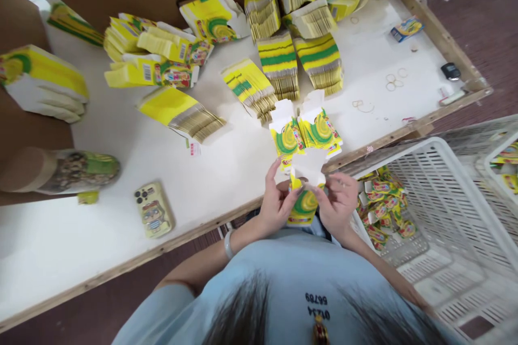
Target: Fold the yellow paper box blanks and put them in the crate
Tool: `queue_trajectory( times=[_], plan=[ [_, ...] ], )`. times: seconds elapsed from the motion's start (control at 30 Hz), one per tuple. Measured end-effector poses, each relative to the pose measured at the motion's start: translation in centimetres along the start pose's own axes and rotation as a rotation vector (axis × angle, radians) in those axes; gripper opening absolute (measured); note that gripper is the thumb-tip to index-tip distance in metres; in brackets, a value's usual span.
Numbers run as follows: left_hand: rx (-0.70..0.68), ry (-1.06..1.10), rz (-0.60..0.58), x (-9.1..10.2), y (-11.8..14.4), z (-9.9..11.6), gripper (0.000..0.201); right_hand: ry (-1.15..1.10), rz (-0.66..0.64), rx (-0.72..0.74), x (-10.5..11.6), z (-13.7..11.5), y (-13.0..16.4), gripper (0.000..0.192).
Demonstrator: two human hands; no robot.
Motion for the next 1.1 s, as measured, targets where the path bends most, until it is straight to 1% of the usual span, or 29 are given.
queue_trajectory(
  times=[0.07,0.1,0.13,0.2,0.23,0.27,0.33,0.4,0.43,0.47,0.5,0.57,0.6,0.63,0.67,0.7,0.77,0.83,0.9,0.97,1.03,1.1],
  plan=[
    [0.021,-0.005,0.026,0.3,1.3,-0.6,0.067,-0.035,0.024,0.009,0.6,0.1,0.8,0.021],
    [0.039,-0.025,0.004,0.5,1.7,-0.8,0.06,-0.06,0.003,-0.018,0.8,0.1,0.9,0.02],
    [0.058,-0.049,-0.03,0.7,2.0,-0.9,0.054,-0.074,-0.065,-0.058,0.8,0.2,1.0,0.02],
    [0.092,-0.078,-0.106,1.0,2.2,-1.0,0.047,-0.082,-0.21,-0.134,0.8,0.2,0.9,0.027],
    [0.103,-0.079,-0.136,1.1,2.2,-0.9,0.046,-0.084,-0.26,-0.151,0.7,0.3,0.9,0.031],
    [0.112,-0.079,-0.16,1.1,2.1,-0.9,0.045,-0.089,-0.282,-0.159,0.8,0.3,0.9,0.033],
    [0.107,-0.074,-0.174,1.2,1.9,-0.8,0.043,-0.109,-0.247,-0.165,0.9,0.5,0.9,0.028],
    [0.078,-0.058,-0.15,1.3,1.8,-0.8,0.048,-0.121,-0.179,-0.162,1.2,0.9,1.0,0.028],
    [0.06,-0.049,-0.136,1.3,1.7,-0.7,0.055,-0.106,-0.172,-0.141,1.4,1.1,1.1,0.031],
    [0.043,-0.047,-0.136,1.4,1.7,-0.7,0.063,-0.084,-0.194,-0.095,1.6,1.1,1.1,0.031],
    [0.032,-0.059,-0.154,1.4,1.6,-0.6,0.068,-0.059,-0.244,-0.031,1.8,1.1,1.1,0.03],
    [0.024,-0.116,-0.213,1.6,1.5,-0.3,0.063,-0.021,-0.371,0.083,2.2,0.9,1.1,0.034],
    [0.026,-0.148,-0.235,1.7,1.5,-0.1,0.059,-0.019,-0.43,0.106,2.4,0.7,1.2,0.04],
    [0.033,-0.178,-0.245,1.8,1.4,0.1,0.058,-0.029,-0.476,0.088,2.5,0.6,1.2,0.046],
    [0.045,-0.205,-0.243,1.8,1.4,0.2,0.057,-0.045,-0.51,0.028,2.6,0.4,1.2,0.05],
    [0.055,-0.232,-0.233,1.9,1.3,0.4,0.057,-0.068,-0.534,-0.064,2.5,0.3,1.2,0.051],
    [0.066,-0.283,-0.228,1.8,1.3,0.6,0.054,-0.15,-0.578,-0.266,2.2,0.0,1.5,0.046],
    [0.061,-0.311,-0.229,1.7,1.2,0.7,0.053,-0.235,-0.635,-0.41,1.7,-0.4,1.7,0.046],
    [0.049,-0.33,-0.234,1.6,1.1,0.8,0.052,-0.287,-0.675,-0.471,1.5,-0.8,1.5,0.043],
    [0.022,-0.362,-0.244,1.6,1.0,0.9,0.051,-0.311,-0.68,-0.498,1.7,-0.9,1.1,0.041],
    [-0.034,-0.403,-0.262,1.7,1.0,1.1,0.05,-0.353,-0.695,-0.512,2.0,-0.9,0.7,0.042],
    [-0.123,-0.445,-0.298,1.8,1.1,1.2,0.048,-0.41,-0.759,-0.533,2.0,-0.8,0.5,0.045]
  ],
)
Point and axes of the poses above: each hand's wrist, its own y-axis away from the middle knuckle, its own x-axis out of the back of the hand, z = x × y, the point moved 3 cm from there along -y, towards the middle knuckle, and after that the axes turned 9 degrees about -x, right-handed, at the moved point
